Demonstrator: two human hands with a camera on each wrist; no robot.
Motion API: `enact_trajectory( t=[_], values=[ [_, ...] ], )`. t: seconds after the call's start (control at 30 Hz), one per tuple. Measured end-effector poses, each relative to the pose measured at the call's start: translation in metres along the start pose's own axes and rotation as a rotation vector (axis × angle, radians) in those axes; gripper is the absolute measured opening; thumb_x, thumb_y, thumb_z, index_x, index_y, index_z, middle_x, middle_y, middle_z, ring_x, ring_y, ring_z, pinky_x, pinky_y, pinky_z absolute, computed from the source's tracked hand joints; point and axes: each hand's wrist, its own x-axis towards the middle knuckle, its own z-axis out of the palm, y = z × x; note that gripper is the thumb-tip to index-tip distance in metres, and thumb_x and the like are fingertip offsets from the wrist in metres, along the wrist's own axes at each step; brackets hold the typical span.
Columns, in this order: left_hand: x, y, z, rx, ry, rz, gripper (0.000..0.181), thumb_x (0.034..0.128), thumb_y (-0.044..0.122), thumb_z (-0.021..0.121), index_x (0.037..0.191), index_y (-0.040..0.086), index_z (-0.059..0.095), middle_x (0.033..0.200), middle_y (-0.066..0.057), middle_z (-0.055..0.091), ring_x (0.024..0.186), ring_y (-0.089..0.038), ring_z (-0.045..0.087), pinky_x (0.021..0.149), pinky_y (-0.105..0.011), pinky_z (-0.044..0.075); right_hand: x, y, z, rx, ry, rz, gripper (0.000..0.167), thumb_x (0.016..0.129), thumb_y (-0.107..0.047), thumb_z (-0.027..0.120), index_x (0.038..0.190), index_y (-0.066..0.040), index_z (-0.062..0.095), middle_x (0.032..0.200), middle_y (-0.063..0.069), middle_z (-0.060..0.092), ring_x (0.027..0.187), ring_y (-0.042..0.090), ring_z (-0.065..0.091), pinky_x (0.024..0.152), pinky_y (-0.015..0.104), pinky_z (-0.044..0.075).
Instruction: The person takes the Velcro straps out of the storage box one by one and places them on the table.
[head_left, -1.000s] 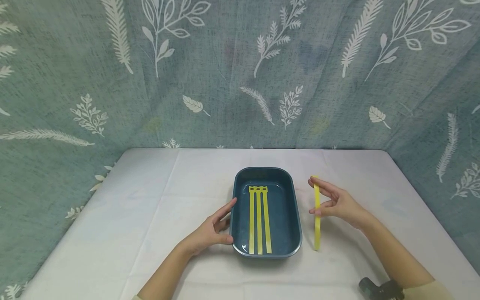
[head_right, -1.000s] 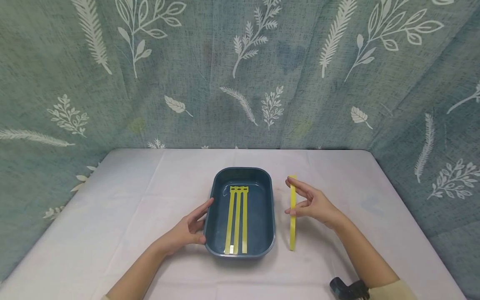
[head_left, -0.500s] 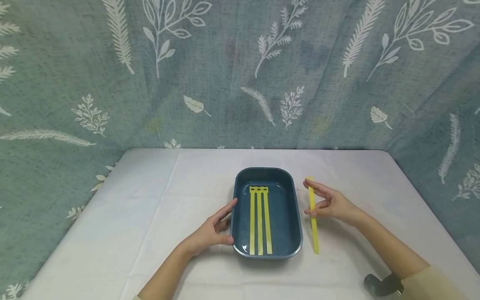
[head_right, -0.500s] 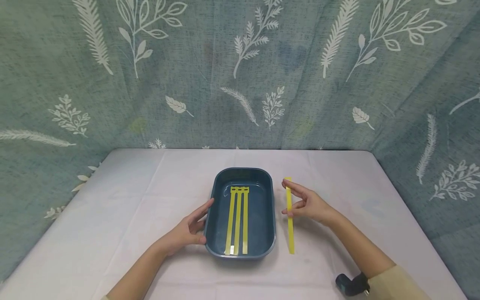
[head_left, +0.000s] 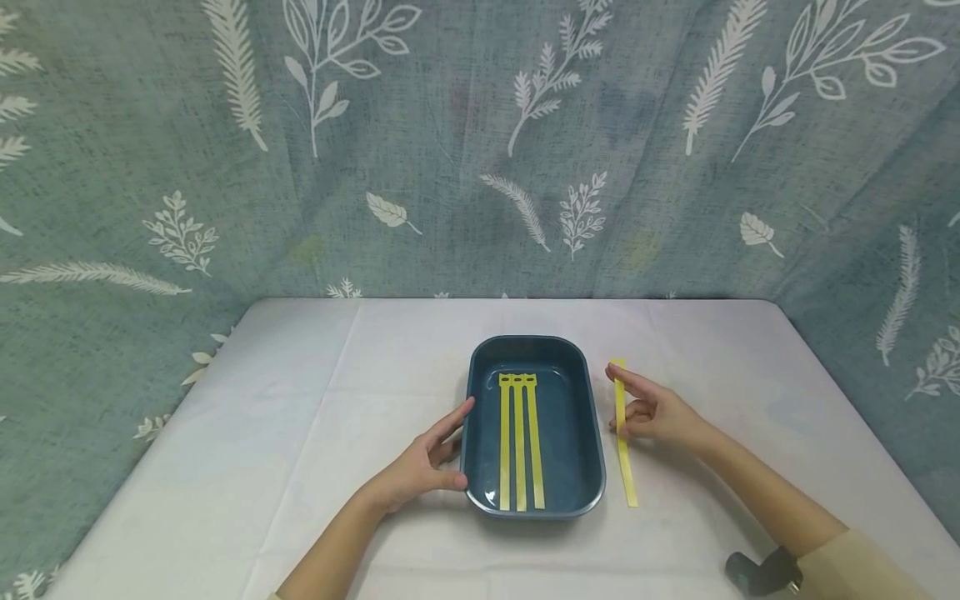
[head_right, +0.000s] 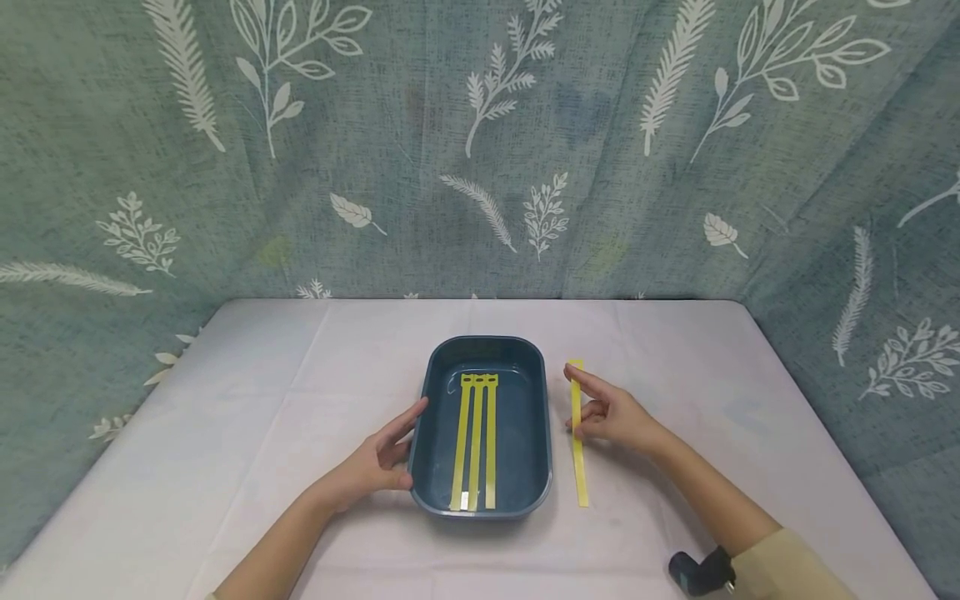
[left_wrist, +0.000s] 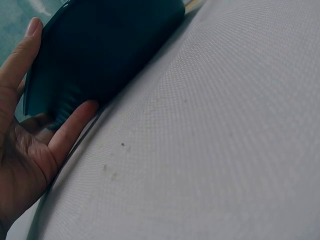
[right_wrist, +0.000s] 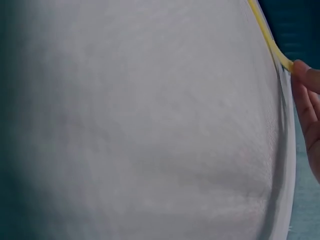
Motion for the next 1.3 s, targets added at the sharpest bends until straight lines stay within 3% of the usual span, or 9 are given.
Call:
enact_trajectory(
  t=[0.2, 0.4, 0.5, 0.57, 0.67, 0.8, 0.93, 1.03, 1.3],
  values=[
    [0.0, -0.0004, -0.0003, 0.0, -0.001, 0.004, 0.103, 0.0743, 0.034, 0.08, 0.152, 0.029, 0.014, 0.16, -0.007, 0.006, 0.141, -0.041, 0.017, 0.114, -0.048, 0.022, -0.0001, 0.0036, 0.004, -0.128, 0.075, 0.074, 0.093, 0.071, 0.012, 0.074, 0.148, -0.001, 0.025, 0.152, 0.024, 0.024, 0.081, 0.014, 0.064, 0.073, 0.021, 0.055],
    [-0.0006, 0.0005, 0.0001, -0.005, -0.005, 0.002, 0.103, 0.0744, 0.033, 0.08, 0.153, 0.029, 0.013, 0.159, -0.008, 0.005, 0.141, -0.042, 0.017, 0.113, -0.049, 0.022, -0.0021, 0.0081, 0.0056, -0.216, 0.106, 0.081, 0.09, 0.068, 0.009, 0.077, 0.146, 0.0, 0.031, 0.148, 0.023, 0.033, 0.08, 0.012, 0.06, 0.07, 0.02, 0.053],
    [-0.0008, 0.0012, 0.0005, -0.001, -0.002, -0.005, 0.102, 0.0747, 0.033, 0.08, 0.152, 0.031, 0.014, 0.159, -0.008, 0.005, 0.141, -0.042, 0.017, 0.113, -0.05, 0.022, -0.0022, 0.0086, 0.0064, -0.296, 0.137, 0.115, 0.088, 0.068, 0.003, 0.08, 0.144, -0.003, 0.037, 0.138, 0.02, 0.048, 0.082, 0.012, 0.059, 0.072, 0.018, 0.052],
    [-0.0008, 0.0017, 0.0006, 0.001, 0.003, -0.01, 0.1, 0.0748, 0.032, 0.08, 0.152, 0.033, 0.016, 0.159, -0.008, 0.005, 0.141, -0.042, 0.018, 0.113, -0.05, 0.022, -0.0019, 0.0083, 0.0066, -0.356, 0.154, 0.138, 0.086, 0.067, -0.002, 0.082, 0.142, -0.003, 0.041, 0.122, 0.017, 0.059, 0.084, 0.014, 0.058, 0.074, 0.017, 0.051],
    [-0.0006, 0.002, 0.0006, 0.003, 0.012, -0.018, 0.098, 0.0749, 0.031, 0.08, 0.15, 0.038, 0.018, 0.16, -0.007, 0.006, 0.141, -0.042, 0.018, 0.113, -0.05, 0.022, -0.0016, 0.0079, 0.0056, -0.42, 0.167, 0.16, 0.082, 0.067, -0.008, 0.084, 0.139, -0.002, 0.045, 0.103, 0.011, 0.062, 0.087, 0.017, 0.056, 0.076, 0.019, 0.051],
    [-0.0003, 0.0018, 0.0004, 0.004, 0.016, -0.026, 0.098, 0.0749, 0.029, 0.081, 0.15, 0.039, 0.019, 0.159, -0.007, 0.006, 0.141, -0.041, 0.018, 0.113, -0.049, 0.022, -0.0008, 0.0072, 0.0042, -0.487, 0.171, 0.196, 0.073, 0.067, -0.015, 0.085, 0.132, -0.003, 0.053, 0.109, 0.012, 0.059, 0.089, 0.019, 0.054, 0.076, 0.022, 0.051],
    [-0.0007, 0.0015, 0.0003, 0.005, 0.017, -0.025, 0.1, 0.075, 0.028, 0.081, 0.151, 0.035, 0.017, 0.159, -0.007, 0.007, 0.141, -0.041, 0.018, 0.113, -0.049, 0.022, 0.0014, 0.0051, 0.0046, -0.512, 0.164, 0.223, 0.061, 0.068, -0.016, 0.085, 0.123, -0.003, 0.061, 0.119, 0.015, 0.054, 0.089, 0.019, 0.053, 0.078, 0.025, 0.051],
    [-0.0007, 0.0018, 0.0002, 0.008, 0.02, -0.021, 0.1, 0.0744, 0.029, 0.081, 0.152, 0.033, 0.017, 0.159, -0.007, 0.007, 0.142, -0.04, 0.017, 0.113, -0.049, 0.021, 0.0034, 0.0036, 0.0042, -0.508, 0.153, 0.237, 0.057, 0.068, -0.016, 0.085, 0.119, -0.001, 0.064, 0.114, 0.014, 0.053, 0.089, 0.019, 0.052, 0.078, 0.026, 0.051],
    [-0.0007, 0.0018, 0.0006, 0.004, 0.012, -0.01, 0.1, 0.0732, 0.031, 0.082, 0.151, 0.036, 0.018, 0.159, -0.007, 0.006, 0.143, -0.038, 0.014, 0.114, -0.045, 0.02, 0.0048, 0.0031, -0.0005, -0.437, 0.156, 0.245, 0.062, 0.069, -0.017, 0.084, 0.122, 0.001, 0.06, 0.109, 0.013, 0.058, 0.087, 0.019, 0.052, 0.073, 0.02, 0.05]
  ],
)
